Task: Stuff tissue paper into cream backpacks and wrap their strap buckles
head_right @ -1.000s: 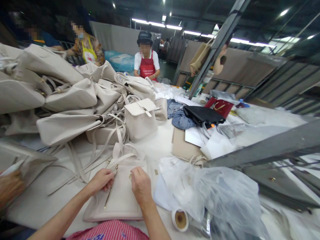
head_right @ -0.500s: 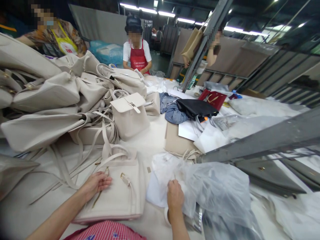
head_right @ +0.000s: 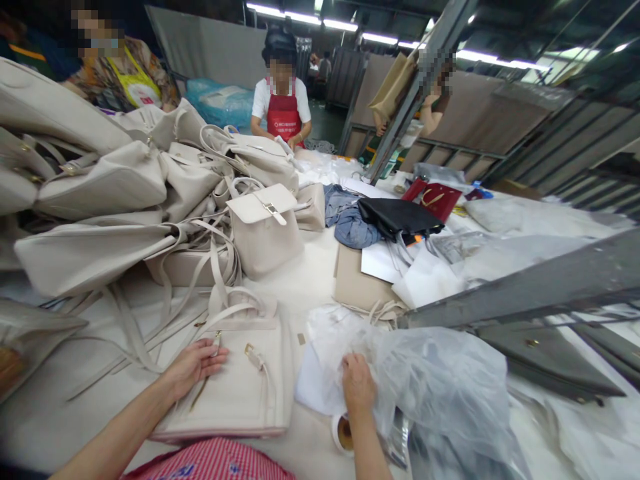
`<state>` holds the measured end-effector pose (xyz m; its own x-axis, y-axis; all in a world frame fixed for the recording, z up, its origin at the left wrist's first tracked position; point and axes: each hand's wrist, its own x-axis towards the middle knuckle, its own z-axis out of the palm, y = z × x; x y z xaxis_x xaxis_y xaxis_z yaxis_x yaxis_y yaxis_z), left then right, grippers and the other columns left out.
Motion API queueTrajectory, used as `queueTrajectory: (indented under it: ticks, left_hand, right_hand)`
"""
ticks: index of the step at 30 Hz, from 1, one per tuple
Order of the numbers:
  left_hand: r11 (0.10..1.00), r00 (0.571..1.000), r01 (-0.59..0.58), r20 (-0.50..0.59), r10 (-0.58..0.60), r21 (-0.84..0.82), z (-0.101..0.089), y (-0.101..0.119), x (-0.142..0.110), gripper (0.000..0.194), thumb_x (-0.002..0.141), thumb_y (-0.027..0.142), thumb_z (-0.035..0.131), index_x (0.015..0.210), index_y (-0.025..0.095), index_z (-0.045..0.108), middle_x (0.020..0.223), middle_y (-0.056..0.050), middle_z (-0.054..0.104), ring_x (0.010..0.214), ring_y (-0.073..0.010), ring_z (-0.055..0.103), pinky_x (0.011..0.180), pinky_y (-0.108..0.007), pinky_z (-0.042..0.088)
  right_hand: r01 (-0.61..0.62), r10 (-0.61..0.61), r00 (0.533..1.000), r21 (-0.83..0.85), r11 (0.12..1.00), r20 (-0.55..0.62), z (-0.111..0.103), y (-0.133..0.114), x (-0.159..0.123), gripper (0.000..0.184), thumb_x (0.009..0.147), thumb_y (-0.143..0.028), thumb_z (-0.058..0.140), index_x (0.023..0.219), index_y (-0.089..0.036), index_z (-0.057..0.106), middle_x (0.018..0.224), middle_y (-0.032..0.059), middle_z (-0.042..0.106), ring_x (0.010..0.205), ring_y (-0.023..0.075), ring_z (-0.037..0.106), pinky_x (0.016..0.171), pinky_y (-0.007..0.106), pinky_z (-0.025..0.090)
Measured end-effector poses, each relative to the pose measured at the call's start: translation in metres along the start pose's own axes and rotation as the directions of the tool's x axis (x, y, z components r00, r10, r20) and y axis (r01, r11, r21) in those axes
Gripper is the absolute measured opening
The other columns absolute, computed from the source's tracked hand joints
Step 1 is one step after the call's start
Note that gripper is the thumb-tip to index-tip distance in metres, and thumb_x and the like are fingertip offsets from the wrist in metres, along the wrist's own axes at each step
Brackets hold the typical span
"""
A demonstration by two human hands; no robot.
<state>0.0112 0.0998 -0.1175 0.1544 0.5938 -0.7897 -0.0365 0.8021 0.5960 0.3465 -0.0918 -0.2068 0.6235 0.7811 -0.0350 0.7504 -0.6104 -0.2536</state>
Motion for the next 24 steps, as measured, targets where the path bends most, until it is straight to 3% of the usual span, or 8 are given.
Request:
queueTrajectory:
  ticks: [7,13,17,24]
  left_hand:
    - [1.000,1.000,-0.008,0.012,0.009,-0.013,-0.002,0.000,-0.003,0.016,0.082,0.002,0.054,0.082,0.015,0.045,0.077,-0.012,0.072,0.056,-0.0146,0.068,0.050,-0.022,0.055]
    - [1.000,1.000,-0.004,0.013,0.005,-0.008,-0.003,-0.002,-0.001,0.016,0.082,0.002,0.054,0.081,0.015,0.046,0.077,-0.012,0.072,0.056,-0.0147,0.068,0.049,-0.022,0.055]
    - [1.000,1.000,-0.006,0.017,0.007,-0.024,-0.004,-0.002,0.000,0.017,0.081,0.002,0.056,0.080,0.016,0.046,0.076,-0.012,0.072,0.056,-0.0160,0.068,0.049,-0.022,0.055]
    - [1.000,0.999,-0.005,0.038,0.005,-0.004,-0.003,-0.002,0.000,0.013,0.082,0.002,0.054,0.081,0.014,0.049,0.077,-0.011,0.071,0.056,-0.0139,0.067,0.050,-0.021,0.055]
  right_hand:
    - [0.022,-0.023,1.000,0.048,0.999,0.017,-0.001,0.007,0.001,0.023,0.083,-0.022,0.046,0.098,-0.024,0.064,0.103,0.0062,0.061,0.092,0.0198,0.059,0.081,0.029,0.044]
    - [-0.061,0.061,0.998,0.104,0.993,0.000,0.002,0.010,-0.006,0.020,0.083,-0.028,0.043,0.079,-0.024,0.062,0.097,0.0066,0.062,0.082,0.0216,0.059,0.069,0.032,0.044]
    - [-0.113,0.120,0.992,0.212,0.971,-0.023,-0.002,0.020,0.001,0.020,0.080,-0.034,0.043,0.081,-0.022,0.058,0.093,0.0091,0.064,0.086,0.0242,0.060,0.075,0.036,0.047]
    - [-0.109,0.098,0.994,0.363,0.925,0.048,-0.011,0.032,0.015,0.023,0.079,-0.037,0.042,0.081,-0.023,0.059,0.086,0.0068,0.068,0.082,0.0235,0.063,0.075,0.035,0.050]
